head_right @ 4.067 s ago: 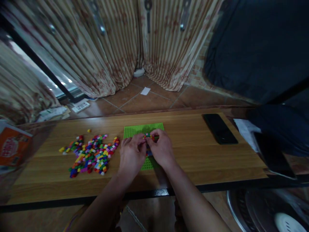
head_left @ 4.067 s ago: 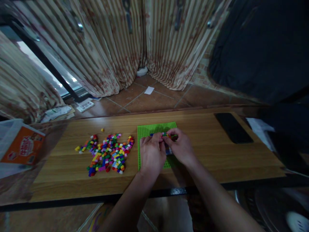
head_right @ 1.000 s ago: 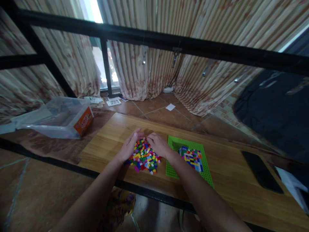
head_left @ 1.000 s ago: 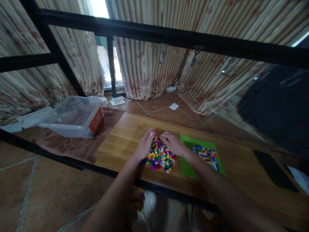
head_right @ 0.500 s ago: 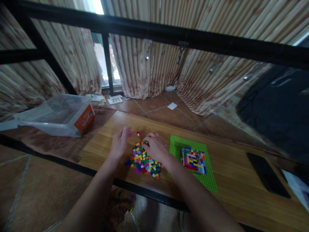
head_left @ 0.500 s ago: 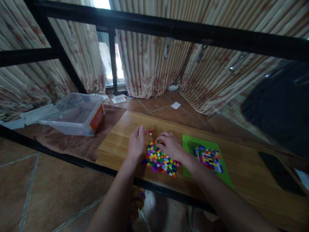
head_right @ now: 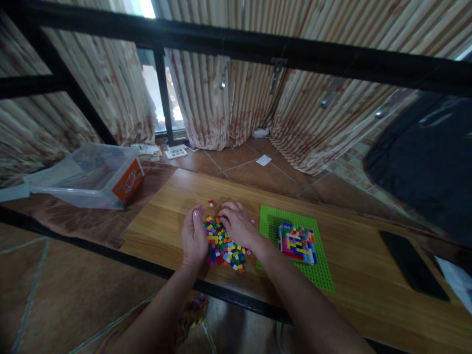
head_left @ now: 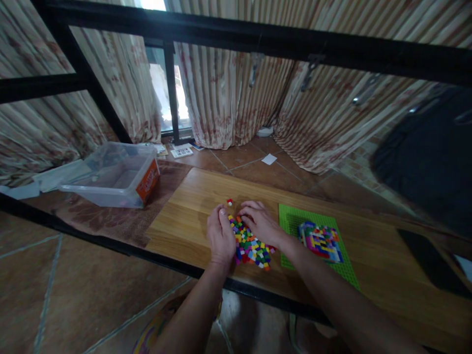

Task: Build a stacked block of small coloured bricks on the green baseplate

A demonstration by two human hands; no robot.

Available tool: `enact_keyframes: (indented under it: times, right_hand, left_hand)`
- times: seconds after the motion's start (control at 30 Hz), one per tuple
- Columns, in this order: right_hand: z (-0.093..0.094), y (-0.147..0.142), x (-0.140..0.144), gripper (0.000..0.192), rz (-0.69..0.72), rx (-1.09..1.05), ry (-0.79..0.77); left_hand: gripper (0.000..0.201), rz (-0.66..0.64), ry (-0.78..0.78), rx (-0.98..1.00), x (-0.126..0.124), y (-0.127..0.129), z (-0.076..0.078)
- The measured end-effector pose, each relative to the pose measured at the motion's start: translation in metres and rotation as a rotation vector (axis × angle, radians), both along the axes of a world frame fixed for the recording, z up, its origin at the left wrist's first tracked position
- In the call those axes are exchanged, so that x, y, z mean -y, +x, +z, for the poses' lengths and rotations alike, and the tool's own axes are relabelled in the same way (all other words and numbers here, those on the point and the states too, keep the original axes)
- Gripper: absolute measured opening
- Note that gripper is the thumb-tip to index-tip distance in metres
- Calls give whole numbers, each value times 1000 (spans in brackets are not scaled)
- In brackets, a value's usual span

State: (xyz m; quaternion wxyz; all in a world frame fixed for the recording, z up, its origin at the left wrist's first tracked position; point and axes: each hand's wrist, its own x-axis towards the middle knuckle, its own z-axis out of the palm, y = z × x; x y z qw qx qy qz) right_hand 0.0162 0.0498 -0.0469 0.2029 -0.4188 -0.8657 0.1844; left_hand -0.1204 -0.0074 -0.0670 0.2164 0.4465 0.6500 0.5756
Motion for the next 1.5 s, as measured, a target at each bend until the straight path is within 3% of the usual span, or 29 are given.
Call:
enact_keyframes:
  times: [0.2, 0.4, 0.67, 0.9, 1.0, 1.1, 1.23, 1.3, 1.4, 1.5]
  right_hand:
    - [2, 7, -2, 33, 16, 82, -2]
    - [11, 2, -3, 14, -1, 55, 1]
    - [38, 49, 17, 15, -258, -377, -15]
    - [52, 78, 60, 16, -375, -645, -269]
    - [52, 86, 72, 17, -401, -699, -340]
    - [48, 92, 78, 17, -414, -755, -402]
    - [45, 97, 82, 17, -424, -791, -381]
    - [46, 99, 83, 15, -425, -791, -307]
    - [47, 102, 86, 9, -396, -793, -200]
    - [47, 106, 89, 6, -370, -840, -169]
  left_hand:
    - [41, -31, -15, -36, -25, 3, 6]
    - [44, -287, -64, -329, -53, -21, 12]
    - [49, -705, -10, -494, -71, -27, 12]
    - [49, -926, -29, -542, -65, -8, 24]
    - [47, -963, -45, -537, -60, -3, 27]
    - [47, -927, -73, -509, -55, 1, 34]
    - [41, -769, 11, -429, -37, 19, 54]
    - [39, -773, -1, -224, -22, 37, 65]
    - [33, -978, -127, 144, 0, 66, 72]
    - [26, -933, -197, 393, 6, 86, 72]
